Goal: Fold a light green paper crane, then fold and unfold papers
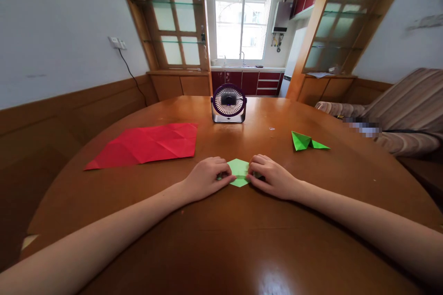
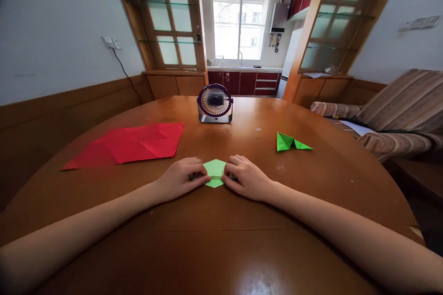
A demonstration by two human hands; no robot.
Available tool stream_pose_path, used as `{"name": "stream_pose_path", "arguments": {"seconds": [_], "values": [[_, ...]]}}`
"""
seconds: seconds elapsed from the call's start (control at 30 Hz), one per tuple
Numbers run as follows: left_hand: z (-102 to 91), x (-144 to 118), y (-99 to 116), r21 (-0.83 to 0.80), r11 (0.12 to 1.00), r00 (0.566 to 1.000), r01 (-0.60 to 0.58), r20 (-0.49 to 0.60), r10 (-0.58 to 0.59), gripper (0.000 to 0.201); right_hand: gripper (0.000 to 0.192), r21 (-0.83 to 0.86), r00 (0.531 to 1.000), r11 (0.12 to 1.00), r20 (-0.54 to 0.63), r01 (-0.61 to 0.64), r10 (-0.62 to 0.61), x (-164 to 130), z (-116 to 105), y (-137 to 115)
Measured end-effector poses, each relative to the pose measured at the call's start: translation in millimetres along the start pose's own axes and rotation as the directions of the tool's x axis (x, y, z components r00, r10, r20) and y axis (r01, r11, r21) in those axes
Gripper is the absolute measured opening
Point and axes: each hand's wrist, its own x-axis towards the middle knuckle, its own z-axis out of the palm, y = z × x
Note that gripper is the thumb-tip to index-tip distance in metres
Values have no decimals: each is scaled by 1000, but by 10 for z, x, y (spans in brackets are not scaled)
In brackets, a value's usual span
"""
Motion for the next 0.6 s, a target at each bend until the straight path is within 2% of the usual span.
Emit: {"name": "stream_pose_path", "arguments": {"seconds": [0.17,0.27,0.6], "values": [[33,41,25,-112,960,967,255,46,-252,24,17,7,995,995,10,-95,95,29,30,-13],[40,64,70,-140,924,935,356,46,-353,24,16,11,986,986,2,-166,166,45,58,-14],[36,144,130,-162,853,868,496,107,-484,26,14,20,956,956,-11,-293,293,85,98,-46]]}}
